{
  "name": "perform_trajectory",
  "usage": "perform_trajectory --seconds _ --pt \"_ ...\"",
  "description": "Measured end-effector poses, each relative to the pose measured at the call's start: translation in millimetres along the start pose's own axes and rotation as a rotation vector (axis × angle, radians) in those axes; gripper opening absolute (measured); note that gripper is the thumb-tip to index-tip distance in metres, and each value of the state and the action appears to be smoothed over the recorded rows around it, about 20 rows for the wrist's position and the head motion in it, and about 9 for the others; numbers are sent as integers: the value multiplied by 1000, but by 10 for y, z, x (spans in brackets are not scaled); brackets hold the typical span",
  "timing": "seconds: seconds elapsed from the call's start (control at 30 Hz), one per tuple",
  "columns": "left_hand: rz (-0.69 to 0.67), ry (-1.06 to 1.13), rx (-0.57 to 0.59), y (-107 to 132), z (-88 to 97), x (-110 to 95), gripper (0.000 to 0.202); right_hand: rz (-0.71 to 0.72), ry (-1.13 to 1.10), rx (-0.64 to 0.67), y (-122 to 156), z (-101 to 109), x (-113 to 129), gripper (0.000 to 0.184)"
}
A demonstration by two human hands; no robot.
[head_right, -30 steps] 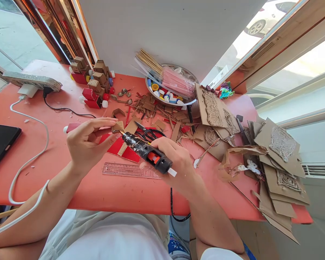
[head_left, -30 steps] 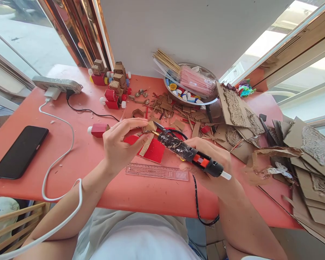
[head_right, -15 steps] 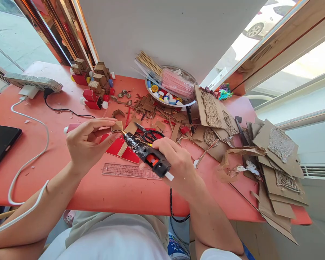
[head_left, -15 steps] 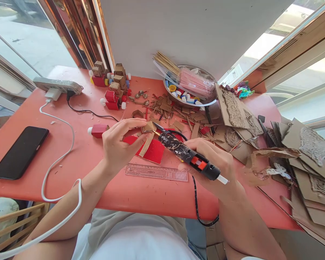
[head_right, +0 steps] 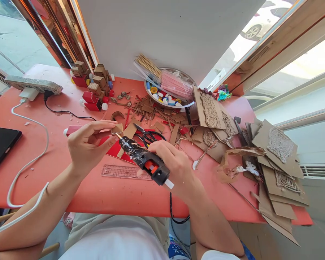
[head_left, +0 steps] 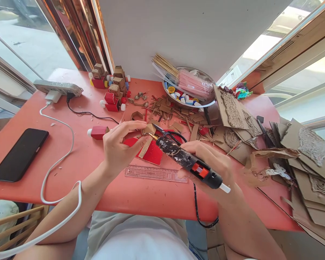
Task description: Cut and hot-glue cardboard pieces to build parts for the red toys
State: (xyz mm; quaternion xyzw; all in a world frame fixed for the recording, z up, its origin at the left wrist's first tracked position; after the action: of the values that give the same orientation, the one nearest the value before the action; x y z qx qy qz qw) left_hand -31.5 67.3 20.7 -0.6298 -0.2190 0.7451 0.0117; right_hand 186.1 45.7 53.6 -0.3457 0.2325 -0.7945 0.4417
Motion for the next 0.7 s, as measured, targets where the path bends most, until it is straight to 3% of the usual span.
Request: perform_trajectory --seconds 0.17,0.43,0.7 --pt "-51 1 34 28 -12 -12 13 57 -7 15 18 -103 -36 37" --pt "-82 9 24 37 -15 -28 13 15 -76 135 -115 -51 24 25" --pt "-33 24 -8 5 13 -2 12 -7 -96 141 -98 1 -30 25"
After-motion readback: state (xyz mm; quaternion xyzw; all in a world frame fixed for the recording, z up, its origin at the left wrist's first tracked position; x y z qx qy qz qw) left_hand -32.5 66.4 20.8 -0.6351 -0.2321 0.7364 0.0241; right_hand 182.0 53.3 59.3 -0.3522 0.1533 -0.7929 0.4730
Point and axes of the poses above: each hand's wrist, its own y-axis away from the middle knuckle, its own z-axis out of the back of the hand, x = y × z, the point moved 7 cm from there along -y, towards the middle knuckle, and after that the axes turned 12 degrees about z, right-handed, at the moved point
